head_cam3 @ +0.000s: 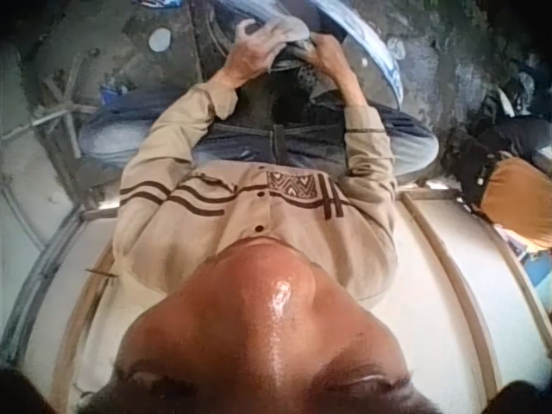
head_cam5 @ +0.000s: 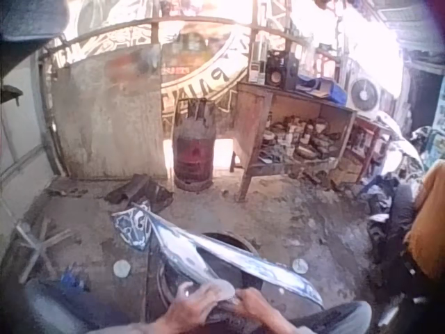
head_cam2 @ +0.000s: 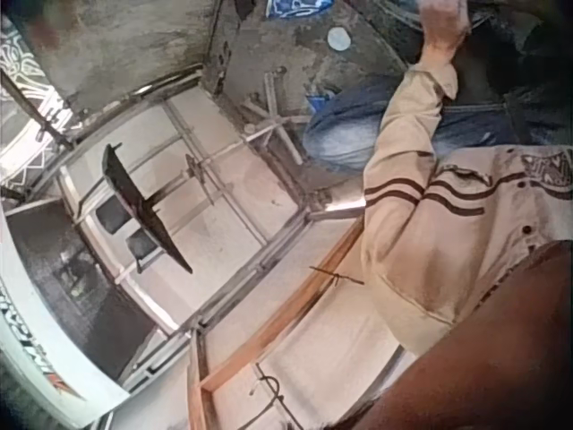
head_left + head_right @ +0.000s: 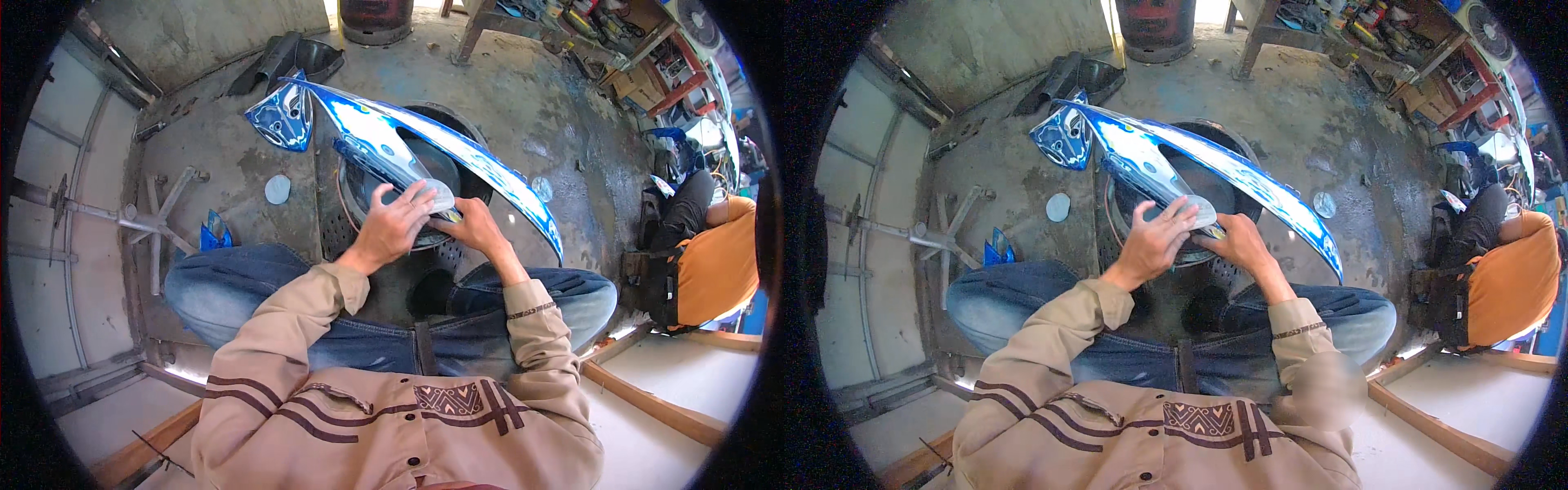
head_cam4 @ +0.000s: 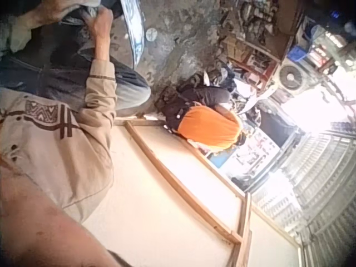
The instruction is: The person is sanding a blue and white fairing with a sanding disk. They dip the fairing and the disk into a bucket of water while rubbing the surface.
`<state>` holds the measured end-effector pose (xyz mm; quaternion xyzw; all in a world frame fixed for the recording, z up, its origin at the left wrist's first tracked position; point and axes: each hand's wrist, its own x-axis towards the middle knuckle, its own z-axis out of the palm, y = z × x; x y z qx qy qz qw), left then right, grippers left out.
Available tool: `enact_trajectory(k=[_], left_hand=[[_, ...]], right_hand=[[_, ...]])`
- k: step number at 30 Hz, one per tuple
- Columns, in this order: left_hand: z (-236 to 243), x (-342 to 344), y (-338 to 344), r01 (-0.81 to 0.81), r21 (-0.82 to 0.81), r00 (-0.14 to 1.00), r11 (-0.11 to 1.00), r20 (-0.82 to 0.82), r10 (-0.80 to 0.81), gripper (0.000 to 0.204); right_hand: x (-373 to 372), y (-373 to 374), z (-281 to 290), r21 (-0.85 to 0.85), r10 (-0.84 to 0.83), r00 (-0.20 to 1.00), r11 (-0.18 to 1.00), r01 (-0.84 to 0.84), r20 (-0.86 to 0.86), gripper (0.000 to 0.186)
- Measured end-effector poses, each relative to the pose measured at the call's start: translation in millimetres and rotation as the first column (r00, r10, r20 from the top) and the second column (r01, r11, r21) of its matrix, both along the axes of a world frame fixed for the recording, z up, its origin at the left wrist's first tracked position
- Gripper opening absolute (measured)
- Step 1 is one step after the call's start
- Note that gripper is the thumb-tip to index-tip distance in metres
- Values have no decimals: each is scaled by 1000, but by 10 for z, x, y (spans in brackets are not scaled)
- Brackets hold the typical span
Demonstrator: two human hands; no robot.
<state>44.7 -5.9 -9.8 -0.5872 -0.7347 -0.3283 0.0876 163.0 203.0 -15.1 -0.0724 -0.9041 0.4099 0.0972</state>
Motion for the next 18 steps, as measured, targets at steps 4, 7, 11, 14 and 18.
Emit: enact_trajectory(k=[4, 7, 11, 14, 18], left_hand=[[42, -563, -71, -219, 25, 971, 975, -91, 221, 41], [123, -823, -141, -343, 33, 938, 939, -27, 344, 39], [91, -611, -112, -344, 27, 939, 939, 4, 344, 39], [-3, -191, -39, -154, -12, 988, 988, -18, 153, 41], [11, -39, 10, 42, -42, 999, 998, 22, -42, 33]], right_hand=[[-16, 2, 105, 54, -2, 989, 999, -6, 150, 48], [-16, -1, 91, 77, 10, 993, 997, -19, 119, 47], [-27, -35, 138, 73, -2, 990, 997, -8, 139, 46], [-29, -35, 139, 49, -9, 988, 999, 1, 156, 44], [1, -5, 3, -32, 15, 1000, 999, -16, -26, 44]])
